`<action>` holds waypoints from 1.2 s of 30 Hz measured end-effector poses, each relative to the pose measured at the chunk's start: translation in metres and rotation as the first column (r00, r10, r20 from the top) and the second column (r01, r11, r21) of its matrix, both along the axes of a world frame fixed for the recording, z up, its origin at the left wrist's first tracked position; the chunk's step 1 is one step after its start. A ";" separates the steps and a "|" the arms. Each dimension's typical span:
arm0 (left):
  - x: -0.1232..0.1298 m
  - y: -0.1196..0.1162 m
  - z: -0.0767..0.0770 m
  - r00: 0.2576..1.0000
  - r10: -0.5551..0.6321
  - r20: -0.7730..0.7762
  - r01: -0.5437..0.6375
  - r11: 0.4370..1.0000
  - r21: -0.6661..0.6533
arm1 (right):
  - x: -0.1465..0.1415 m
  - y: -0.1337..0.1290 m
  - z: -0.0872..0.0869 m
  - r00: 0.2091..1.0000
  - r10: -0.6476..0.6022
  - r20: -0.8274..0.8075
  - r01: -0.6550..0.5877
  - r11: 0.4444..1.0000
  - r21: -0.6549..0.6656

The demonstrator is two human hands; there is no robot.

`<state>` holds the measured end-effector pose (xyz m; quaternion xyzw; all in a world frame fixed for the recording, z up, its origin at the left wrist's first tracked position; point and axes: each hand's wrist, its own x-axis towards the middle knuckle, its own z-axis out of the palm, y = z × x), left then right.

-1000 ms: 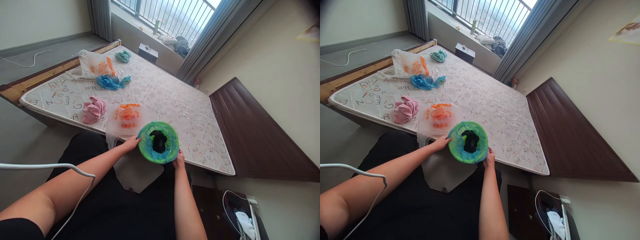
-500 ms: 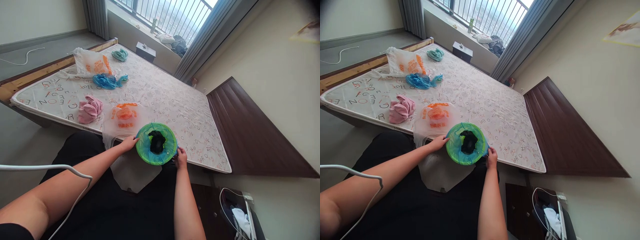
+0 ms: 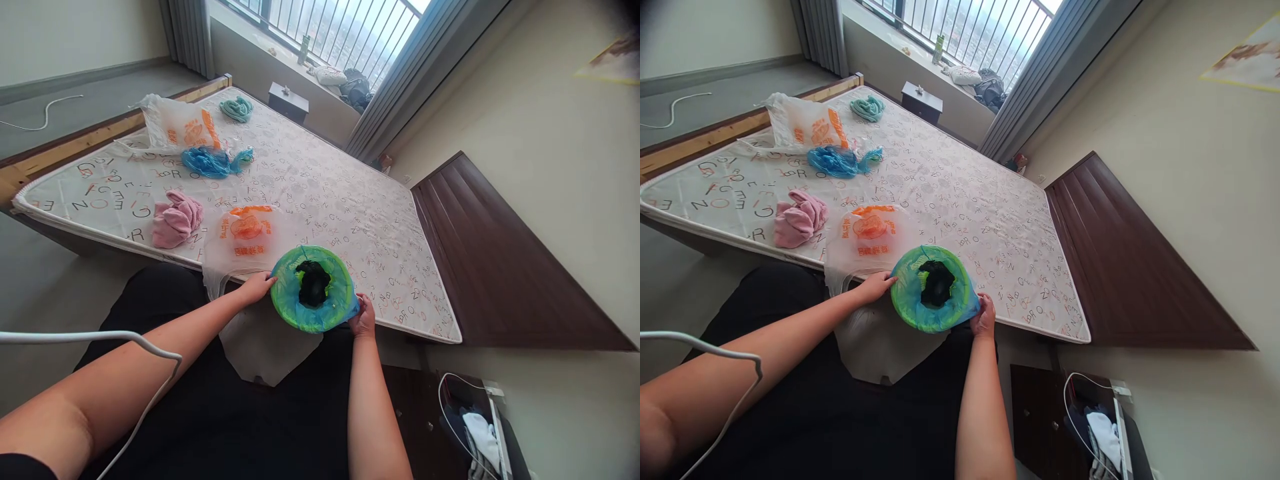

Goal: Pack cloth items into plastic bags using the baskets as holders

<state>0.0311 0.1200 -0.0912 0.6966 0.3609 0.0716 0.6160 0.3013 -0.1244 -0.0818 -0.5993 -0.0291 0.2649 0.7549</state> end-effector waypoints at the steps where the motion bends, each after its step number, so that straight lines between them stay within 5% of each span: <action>1: 0.000 0.000 0.000 1.000 -0.008 0.006 0.008 1.000 0.002 | -0.001 0.000 0.000 1.000 0.009 -0.001 -0.009 1.000 -0.025; 13: 0.000 0.003 -0.008 0.999 -0.029 -0.025 0.033 0.985 0.171 | -0.007 0.001 0.000 0.985 0.173 -0.004 -0.172 0.971 -0.165; 22: 0.001 0.002 -0.011 0.997 -0.070 0.018 0.066 0.986 0.153 | -0.006 -0.002 0.000 0.954 0.188 0.232 -0.095 0.927 -0.363; 27: 0.003 0.001 -0.011 0.991 -0.086 0.102 0.077 0.992 0.096 | -0.011 -0.001 0.020 0.907 0.088 0.412 0.039 0.956 -0.292; 31: 0.005 0.000 -0.005 0.991 -0.084 0.102 0.071 0.989 0.127 | -0.019 0.006 0.045 0.940 0.003 0.340 0.039 0.992 -0.117; 36: 0.003 -0.002 0.004 0.990 -0.098 0.100 0.078 0.979 0.189 | -0.028 0.011 0.073 0.943 -0.031 0.332 0.076 0.989 -0.125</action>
